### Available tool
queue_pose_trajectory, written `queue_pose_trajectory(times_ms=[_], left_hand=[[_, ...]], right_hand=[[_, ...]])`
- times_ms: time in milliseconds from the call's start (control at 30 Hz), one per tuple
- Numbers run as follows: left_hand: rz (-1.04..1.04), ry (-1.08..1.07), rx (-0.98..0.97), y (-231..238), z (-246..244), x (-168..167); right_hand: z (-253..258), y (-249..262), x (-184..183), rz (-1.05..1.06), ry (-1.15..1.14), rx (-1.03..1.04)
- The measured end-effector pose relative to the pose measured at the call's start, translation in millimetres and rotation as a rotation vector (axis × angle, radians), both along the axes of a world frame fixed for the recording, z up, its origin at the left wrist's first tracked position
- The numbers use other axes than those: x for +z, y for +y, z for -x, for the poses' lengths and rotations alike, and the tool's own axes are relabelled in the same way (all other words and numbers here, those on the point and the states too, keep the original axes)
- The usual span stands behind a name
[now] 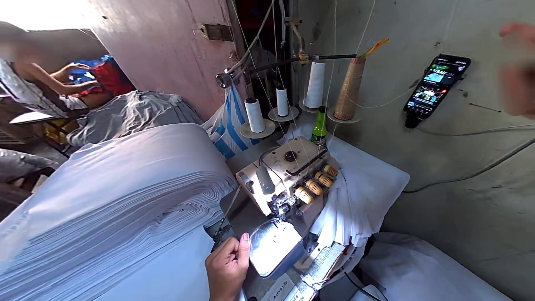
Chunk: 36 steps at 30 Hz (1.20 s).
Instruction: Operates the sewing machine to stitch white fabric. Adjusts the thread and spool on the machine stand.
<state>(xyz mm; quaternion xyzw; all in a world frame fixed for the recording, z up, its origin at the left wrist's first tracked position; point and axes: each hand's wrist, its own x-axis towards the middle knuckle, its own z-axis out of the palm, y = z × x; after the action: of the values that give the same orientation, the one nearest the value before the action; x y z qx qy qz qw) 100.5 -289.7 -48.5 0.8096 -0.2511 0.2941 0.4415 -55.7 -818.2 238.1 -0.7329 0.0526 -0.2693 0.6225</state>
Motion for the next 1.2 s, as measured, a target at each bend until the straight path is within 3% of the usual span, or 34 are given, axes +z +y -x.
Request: queue_pose_trajectory(times_ms=[100,133,200,267,467,800,1200], left_hand=[[-0.006,-0.008,-0.001,-0.1,0.4,-0.4],[-0.003,-0.007,-0.003,-0.1,0.3,-0.3],[0.009,-0.004,-0.007,-0.4,0.1,-0.7],[0.023,-0.004,-0.015,-0.6,-1.1,-1.4],[0.018,0.006,-0.012,-0.5,-1.2,-1.4],[0.018,-0.002,-0.009,-1.1,-1.4,-0.9],[0.016,-0.004,-0.007,-1.1,-0.4,-0.3]], right_hand=[[12.3,-16.3,-60.0,-0.201,-0.027,0.125],[8.2,-22.6,-78.5,-0.166,0.071,0.087],[-11.9,-22.8,-103.1,0.21,0.424,-0.175],[-40.6,-21.5,-112.7,0.663,0.602,-0.297],[-116.9,3.0,-91.7,1.197,0.304,-0.328],[-196.9,33.8,-71.9,1.284,0.423,-0.331],[-227.0,62.5,-67.7,1.289,0.611,-0.421]])
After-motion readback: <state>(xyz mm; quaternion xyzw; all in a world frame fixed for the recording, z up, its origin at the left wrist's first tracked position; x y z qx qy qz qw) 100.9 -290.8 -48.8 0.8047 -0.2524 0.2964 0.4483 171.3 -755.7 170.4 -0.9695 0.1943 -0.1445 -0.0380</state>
